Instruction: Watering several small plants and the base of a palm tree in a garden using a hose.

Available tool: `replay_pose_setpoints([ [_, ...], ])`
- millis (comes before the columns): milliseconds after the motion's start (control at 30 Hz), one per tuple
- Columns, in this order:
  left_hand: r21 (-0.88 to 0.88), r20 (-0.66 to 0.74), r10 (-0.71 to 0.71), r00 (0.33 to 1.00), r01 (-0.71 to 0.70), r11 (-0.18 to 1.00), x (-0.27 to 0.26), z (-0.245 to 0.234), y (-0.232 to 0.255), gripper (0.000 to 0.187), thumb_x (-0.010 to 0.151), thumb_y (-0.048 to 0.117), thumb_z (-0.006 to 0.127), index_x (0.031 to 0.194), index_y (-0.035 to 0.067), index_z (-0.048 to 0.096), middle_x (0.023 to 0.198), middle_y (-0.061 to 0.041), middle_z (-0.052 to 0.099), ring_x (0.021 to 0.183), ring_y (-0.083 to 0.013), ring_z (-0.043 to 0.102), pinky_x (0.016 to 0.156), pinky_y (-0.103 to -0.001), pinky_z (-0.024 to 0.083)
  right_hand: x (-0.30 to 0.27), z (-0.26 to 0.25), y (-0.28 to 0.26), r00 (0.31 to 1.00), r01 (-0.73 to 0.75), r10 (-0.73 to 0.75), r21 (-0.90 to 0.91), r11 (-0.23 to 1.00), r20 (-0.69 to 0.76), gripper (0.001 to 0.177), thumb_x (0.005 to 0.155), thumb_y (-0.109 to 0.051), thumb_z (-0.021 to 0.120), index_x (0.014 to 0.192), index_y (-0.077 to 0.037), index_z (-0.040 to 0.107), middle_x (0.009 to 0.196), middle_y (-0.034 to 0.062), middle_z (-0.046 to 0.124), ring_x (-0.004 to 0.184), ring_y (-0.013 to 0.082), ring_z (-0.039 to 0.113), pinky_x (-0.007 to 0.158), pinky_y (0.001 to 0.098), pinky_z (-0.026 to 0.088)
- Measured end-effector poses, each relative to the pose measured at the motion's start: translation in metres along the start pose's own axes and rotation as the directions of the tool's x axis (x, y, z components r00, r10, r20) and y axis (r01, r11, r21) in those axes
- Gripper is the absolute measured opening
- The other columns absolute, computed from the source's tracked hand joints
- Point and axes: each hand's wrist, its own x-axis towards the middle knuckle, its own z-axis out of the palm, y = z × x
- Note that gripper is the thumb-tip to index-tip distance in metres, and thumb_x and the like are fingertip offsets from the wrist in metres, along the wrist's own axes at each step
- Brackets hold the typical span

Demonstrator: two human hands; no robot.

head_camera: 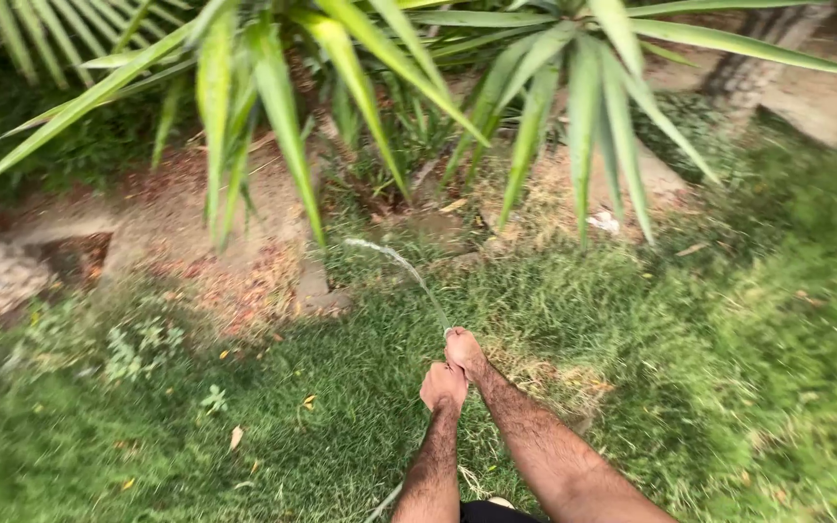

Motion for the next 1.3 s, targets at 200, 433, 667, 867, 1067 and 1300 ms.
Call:
replay_pose_setpoints([
  [200,0.066,0.041,0.089,0.995,-0.092,0.994,0.004,0.044,0.012,0.056,0.098,0.055,0.047,0.098,0.006,0.073,0.106,-0.019,0.074,0.105,-0.0403,0.068,0.091,-0.053,0.050,0.015,-0.055,0.016,0.969,0.086,-0.156,-0.330,0.940,-0.191,0.037,0.104,-0.034,0.048,0.102,-0.001,0.066,0.071,0.0118,0.071,0.064,0.0246,0.070,0.064,0.0397,0.055],
  [433,0.015,0.081,0.091,0.993,-0.093,0.996,-0.006,0.041,0.028,0.066,0.101,0.061,0.041,0.085,0.008,0.078,0.088,-0.015,0.076,0.091,-0.0361,0.073,0.082,-0.049,0.053,0.002,-0.069,-0.005,0.962,0.063,-0.152,-0.357,0.932,-0.226,0.037,0.102,-0.035,0.049,0.109,-0.004,0.067,0.073,0.0119,0.072,0.066,0.0257,0.071,0.067,0.0404,0.057],
  [667,-0.311,-0.008,-0.173,0.985,0.162,0.936,0.015,0.034,0.010,0.074,0.097,0.070,0.044,0.080,0.005,0.077,0.075,-0.012,0.073,0.072,-0.0292,0.070,0.065,-0.047,0.049,-0.027,-0.012,-0.050,0.990,0.075,-0.108,-0.316,0.946,-0.090,0.032,0.101,-0.031,0.054,0.109,-0.004,0.069,0.071,0.0093,0.069,0.063,0.0218,0.067,0.063,0.0379,0.055],
  [867,-0.464,-0.033,-0.299,0.954,0.251,0.850,0.029,0.008,-0.012,0.082,0.096,0.074,0.043,0.077,0.002,0.078,0.067,-0.011,0.073,0.067,-0.0268,0.072,0.061,-0.043,0.051,-0.022,0.041,-0.045,0.995,0.079,-0.060,-0.252,0.964,0.080,0.031,0.103,-0.030,0.056,0.115,-0.005,0.068,0.067,0.0046,0.063,0.058,0.0189,0.061,0.057,0.0367,0.053],
  [1067,-0.526,0.003,-0.323,0.946,0.276,0.804,0.041,-0.002,-0.029,0.075,0.099,0.068,0.040,0.080,0.007,0.078,0.065,-0.007,0.074,0.062,-0.0221,0.073,0.060,-0.039,0.054,-0.032,0.063,-0.052,0.992,0.048,-0.014,-0.264,0.963,0.128,0.030,0.105,-0.028,0.051,0.119,-0.005,0.066,0.070,0.0039,0.063,0.059,0.0172,0.061,0.057,0.0352,0.054],
  [1300,-0.554,0.035,-0.237,0.971,0.216,0.804,0.034,0.003,-0.016,0.071,0.098,0.065,0.045,0.079,0.005,0.078,0.072,-0.012,0.076,0.066,-0.0248,0.075,0.064,-0.042,0.058,-0.036,0.033,-0.054,0.978,-0.057,0.077,-0.103,0.993,0.193,0.030,0.101,-0.012,0.041,0.114,-0.004,0.066,0.071,0.0046,0.060,0.060,0.0175,0.059,0.054,0.0363,0.053],
])
